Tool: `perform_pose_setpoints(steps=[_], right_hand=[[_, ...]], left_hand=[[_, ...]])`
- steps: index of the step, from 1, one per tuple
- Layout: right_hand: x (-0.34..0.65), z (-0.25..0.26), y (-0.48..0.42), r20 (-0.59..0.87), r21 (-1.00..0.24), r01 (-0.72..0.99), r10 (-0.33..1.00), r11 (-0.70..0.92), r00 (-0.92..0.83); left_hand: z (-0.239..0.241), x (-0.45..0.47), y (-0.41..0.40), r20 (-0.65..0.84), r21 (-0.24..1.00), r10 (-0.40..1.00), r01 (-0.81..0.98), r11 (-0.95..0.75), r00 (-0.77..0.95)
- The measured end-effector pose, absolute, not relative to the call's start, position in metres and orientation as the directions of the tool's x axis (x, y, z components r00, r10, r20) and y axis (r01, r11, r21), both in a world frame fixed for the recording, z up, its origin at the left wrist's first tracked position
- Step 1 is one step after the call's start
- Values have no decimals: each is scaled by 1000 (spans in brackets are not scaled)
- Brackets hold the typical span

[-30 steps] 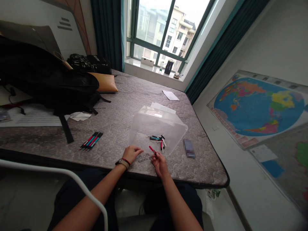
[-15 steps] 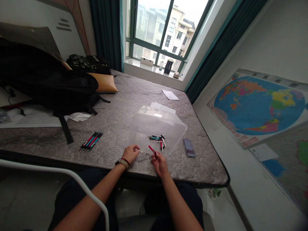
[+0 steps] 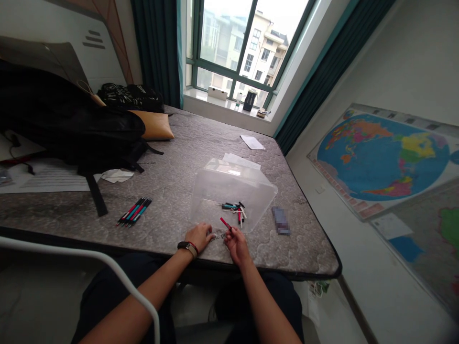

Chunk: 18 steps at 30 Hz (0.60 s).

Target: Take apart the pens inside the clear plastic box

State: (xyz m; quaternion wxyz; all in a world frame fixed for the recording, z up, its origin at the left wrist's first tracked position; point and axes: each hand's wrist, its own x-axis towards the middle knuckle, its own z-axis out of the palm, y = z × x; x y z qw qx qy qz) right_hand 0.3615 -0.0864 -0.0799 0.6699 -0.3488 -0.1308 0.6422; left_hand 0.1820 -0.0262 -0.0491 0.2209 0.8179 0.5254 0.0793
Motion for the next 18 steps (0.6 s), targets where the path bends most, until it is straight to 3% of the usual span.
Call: perform_pose_setpoints(steps=[12, 18], right_hand=[[360, -76, -86, -277, -646, -760, 950, -73, 145], [360, -76, -86, -301, -651, -754, 942, -87, 151]], left_hand=[[-38, 195, -35, -102, 515, 852, 760, -396, 513], [-36, 188, -31, -150, 506, 888, 805, -308, 434]])
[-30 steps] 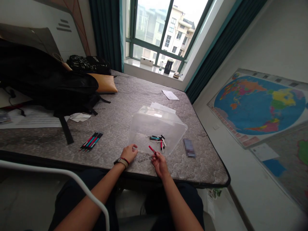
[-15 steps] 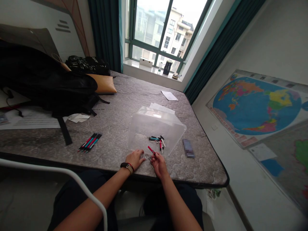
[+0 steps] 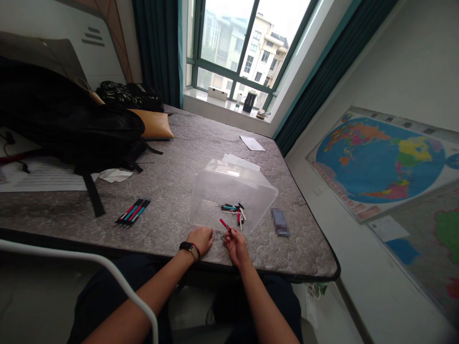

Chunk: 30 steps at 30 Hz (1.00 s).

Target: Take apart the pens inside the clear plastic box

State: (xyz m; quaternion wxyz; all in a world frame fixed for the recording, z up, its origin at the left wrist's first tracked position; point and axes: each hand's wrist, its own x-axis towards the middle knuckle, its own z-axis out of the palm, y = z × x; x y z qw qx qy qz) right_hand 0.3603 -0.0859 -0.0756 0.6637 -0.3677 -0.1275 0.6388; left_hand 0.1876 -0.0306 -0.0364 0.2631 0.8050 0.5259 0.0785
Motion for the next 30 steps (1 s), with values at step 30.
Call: perform_pose_setpoints(steps=[30], right_hand=[[362, -77, -84, -303, -641, -759, 946, -110, 118]], left_hand=[[51, 126, -17, 77, 885, 912, -448, 124, 403]])
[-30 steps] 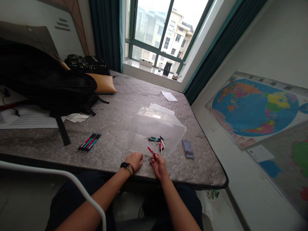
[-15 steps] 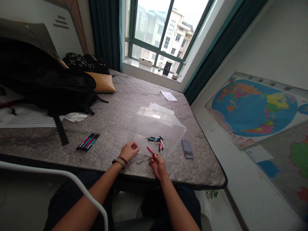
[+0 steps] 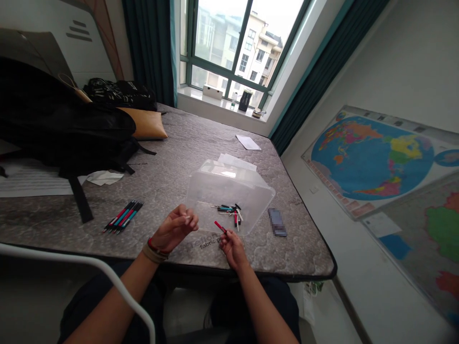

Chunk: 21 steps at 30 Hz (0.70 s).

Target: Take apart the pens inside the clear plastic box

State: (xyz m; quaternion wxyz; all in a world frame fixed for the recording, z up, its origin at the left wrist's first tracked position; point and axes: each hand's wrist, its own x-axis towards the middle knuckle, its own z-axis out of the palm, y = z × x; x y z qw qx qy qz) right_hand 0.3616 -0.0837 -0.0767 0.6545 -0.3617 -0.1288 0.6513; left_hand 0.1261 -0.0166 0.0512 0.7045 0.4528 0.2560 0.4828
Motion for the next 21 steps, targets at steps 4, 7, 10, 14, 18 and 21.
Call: perform_pose_setpoints(steps=[4, 7, 10, 14, 18, 21], right_hand=[[362, -77, -83, -307, -634, -764, 946, -117, 109], [361, -76, -83, -304, -640, -759, 946, -120, 107], [361, -75, -83, -301, -648, -752, 947, -119, 110], [361, -75, -83, -309, -647, -753, 944, -121, 114], [360, -75, -84, -300, -662, -740, 947, -118, 117], [359, -74, -85, -287, -721, -679, 951, -135, 115]], left_hand=[[52, 127, -24, 92, 801, 888, -563, 203, 451], [44, 148, -22, -47, 841, 843, -433, 323, 536], [30, 170, -13, -287, 871, 822, -222, 437, 492], [8, 179, 1, -333, 917, 895, -121, 381, 297], [-8, 175, 4, -215, 977, 929, 54, 208, 301], [-15, 176, -3, -108, 977, 917, 210, 28, 383]])
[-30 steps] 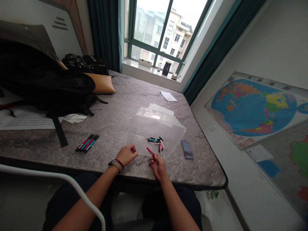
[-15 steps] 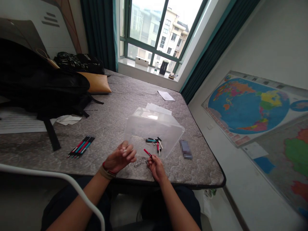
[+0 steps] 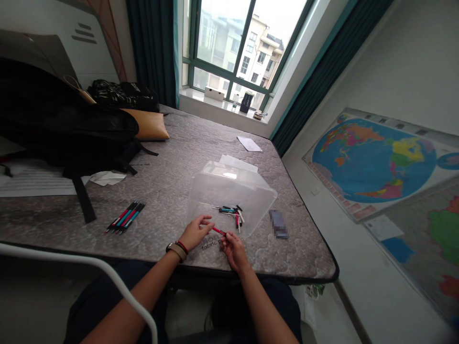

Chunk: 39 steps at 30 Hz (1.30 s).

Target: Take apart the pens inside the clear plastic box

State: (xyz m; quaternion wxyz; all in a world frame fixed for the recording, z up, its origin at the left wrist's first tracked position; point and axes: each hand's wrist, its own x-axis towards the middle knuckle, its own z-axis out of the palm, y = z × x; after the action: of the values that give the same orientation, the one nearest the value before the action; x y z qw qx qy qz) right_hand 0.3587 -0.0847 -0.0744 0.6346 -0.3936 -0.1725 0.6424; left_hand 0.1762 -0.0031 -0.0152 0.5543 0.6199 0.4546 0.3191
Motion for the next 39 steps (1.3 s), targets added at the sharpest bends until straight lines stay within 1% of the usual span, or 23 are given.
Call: perform_pose_setpoints(steps=[2, 4, 7, 11, 15, 18, 21, 24, 28, 30, 33, 39], right_hand=[[357, -74, -85, -281, -758, -634, 954, -153, 106], [356, -74, -85, -278, -774, -612, 955, -161, 100], [355, -75, -84, -272, -799, -580, 956, -162, 107], [354, -77, -83, -259, -833, -529, 959, -162, 113], [353, -78, -82, -265, -850, -498, 956, -171, 125], [351, -79, -82, -245, -879, -451, 958, -155, 148], [349, -81, -81, -214, -898, -420, 965, -134, 151], [347, -84, -79, -217, -908, -390, 968, -154, 123], [346, -85, -77, -223, -945, -263, 971, -196, 80], [346, -84, -77, -211, -954, -227, 976, -194, 53], [346, -83, -77, -194, -959, -219, 980, -181, 39], [346, -88, -75, -213, -955, -223, 975, -195, 60]], left_hand=[[-17, 178, -8, -38, 946, 894, 305, -112, 447], [-18, 179, -10, -13, 905, 877, 378, -195, 481], [-16, 178, -12, -20, 869, 868, 438, -230, 496], [-14, 179, -13, -58, 849, 827, 464, -254, 559], [-11, 179, -12, -14, 797, 832, 509, -326, 554], [-9, 178, -10, 56, 798, 860, 495, -344, 507], [-8, 176, -10, 96, 805, 872, 478, -352, 480], [-10, 176, -10, 122, 801, 861, 463, -379, 494], [-15, 177, -10, 162, 790, 844, 445, -422, 512], [-17, 177, -9, 176, 793, 841, 432, -430, 512], [-18, 177, -9, 175, 807, 845, 418, -417, 505], [-13, 177, -11, 185, 822, 839, 387, -418, 512]])
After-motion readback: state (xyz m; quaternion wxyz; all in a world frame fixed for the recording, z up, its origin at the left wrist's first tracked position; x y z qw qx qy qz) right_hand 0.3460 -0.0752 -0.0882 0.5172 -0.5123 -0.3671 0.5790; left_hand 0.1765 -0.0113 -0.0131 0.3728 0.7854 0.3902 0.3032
